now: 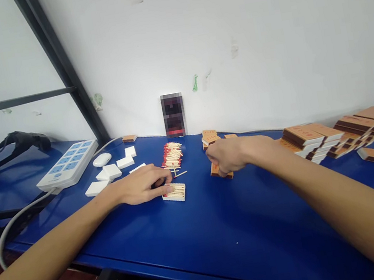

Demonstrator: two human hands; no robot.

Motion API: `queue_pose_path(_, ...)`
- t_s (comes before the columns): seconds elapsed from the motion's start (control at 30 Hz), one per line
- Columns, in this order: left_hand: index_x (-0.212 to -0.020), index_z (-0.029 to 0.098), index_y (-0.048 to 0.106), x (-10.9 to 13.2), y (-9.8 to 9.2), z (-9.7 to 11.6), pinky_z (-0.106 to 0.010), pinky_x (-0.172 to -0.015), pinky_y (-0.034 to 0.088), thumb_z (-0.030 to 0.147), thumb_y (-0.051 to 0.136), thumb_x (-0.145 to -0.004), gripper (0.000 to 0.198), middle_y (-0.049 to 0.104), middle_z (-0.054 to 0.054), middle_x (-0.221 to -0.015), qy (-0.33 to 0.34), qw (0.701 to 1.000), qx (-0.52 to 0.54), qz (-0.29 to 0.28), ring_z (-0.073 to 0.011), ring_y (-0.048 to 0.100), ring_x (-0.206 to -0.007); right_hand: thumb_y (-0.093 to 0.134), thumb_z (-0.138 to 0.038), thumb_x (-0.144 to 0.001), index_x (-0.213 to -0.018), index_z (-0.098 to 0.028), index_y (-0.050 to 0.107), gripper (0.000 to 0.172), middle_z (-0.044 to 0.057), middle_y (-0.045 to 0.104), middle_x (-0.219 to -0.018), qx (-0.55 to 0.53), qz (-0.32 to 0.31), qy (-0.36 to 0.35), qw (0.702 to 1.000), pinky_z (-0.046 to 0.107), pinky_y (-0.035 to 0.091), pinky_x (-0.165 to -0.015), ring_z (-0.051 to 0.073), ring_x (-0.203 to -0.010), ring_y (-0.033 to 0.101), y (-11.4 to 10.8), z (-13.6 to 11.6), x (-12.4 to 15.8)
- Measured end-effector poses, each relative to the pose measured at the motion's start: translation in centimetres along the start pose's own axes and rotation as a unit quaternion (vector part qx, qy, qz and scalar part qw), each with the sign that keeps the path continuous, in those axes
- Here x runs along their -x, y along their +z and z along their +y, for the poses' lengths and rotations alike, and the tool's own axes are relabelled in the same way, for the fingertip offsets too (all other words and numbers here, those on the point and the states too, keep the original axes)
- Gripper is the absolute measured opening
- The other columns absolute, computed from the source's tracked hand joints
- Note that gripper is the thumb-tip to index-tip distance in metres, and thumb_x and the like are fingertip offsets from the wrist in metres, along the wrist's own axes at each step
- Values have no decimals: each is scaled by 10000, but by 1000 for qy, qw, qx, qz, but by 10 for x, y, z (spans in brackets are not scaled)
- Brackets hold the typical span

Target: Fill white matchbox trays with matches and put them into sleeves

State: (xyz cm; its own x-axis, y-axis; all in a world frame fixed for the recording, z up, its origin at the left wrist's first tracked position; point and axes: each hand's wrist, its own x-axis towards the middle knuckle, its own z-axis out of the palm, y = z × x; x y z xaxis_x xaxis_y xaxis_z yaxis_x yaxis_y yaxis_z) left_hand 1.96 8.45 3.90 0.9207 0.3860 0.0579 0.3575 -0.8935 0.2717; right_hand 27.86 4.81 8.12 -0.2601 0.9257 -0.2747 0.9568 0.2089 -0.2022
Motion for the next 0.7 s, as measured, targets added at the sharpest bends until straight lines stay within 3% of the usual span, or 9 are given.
queue_pose_path(0.17,-838,185,538,-1,2,-3,-265,-590,309,475,426,-948,330,563,14,-661,-1,1000,6,-2,-131,473,-583,647,-277,-642,-786,-228,512,203,22,575,-772,58,-99,-58,992,282,294,-488,141,-570,467,5,-38,22)
queue_pose_path(0.27,-855,184,550,-1,2,-2,-279,-638,335,466,372,-972,353,594,2,-710,4,1000,-5,8,-145,506,-633,655,-282,-640,-861,-235,508,269,36,568,-835,57,-88,-78,991,283,287,-491,146,-593,468,8,-52,29)
queue_pose_path(0.43,-994,183,572,1,1,3,-298,-680,364,491,425,-936,346,621,-13,-824,31,998,-36,27,-160,537,-698,673,-342,-626,-960,-237,502,390,32,562,-839,70,-68,-104,990,271,302,-517,162,-639,498,10,-49,22)
queue_pose_path(0.57,-939,178,590,1,2,6,-313,-693,371,541,569,-822,382,630,-30,-856,42,995,-81,36,-180,555,-728,648,-384,-656,-946,-234,491,362,23,575,-838,58,-59,-122,989,272,314,-515,158,-625,516,12,-45,15)
queue_pose_path(0.7,-879,177,597,0,4,5,-297,-644,356,487,586,-814,317,621,-16,-781,43,994,-90,36,-167,545,-669,629,-384,-677,-901,-232,487,306,12,578,-800,50,-56,-136,988,272,308,-506,150,-596,505,12,-49,16)
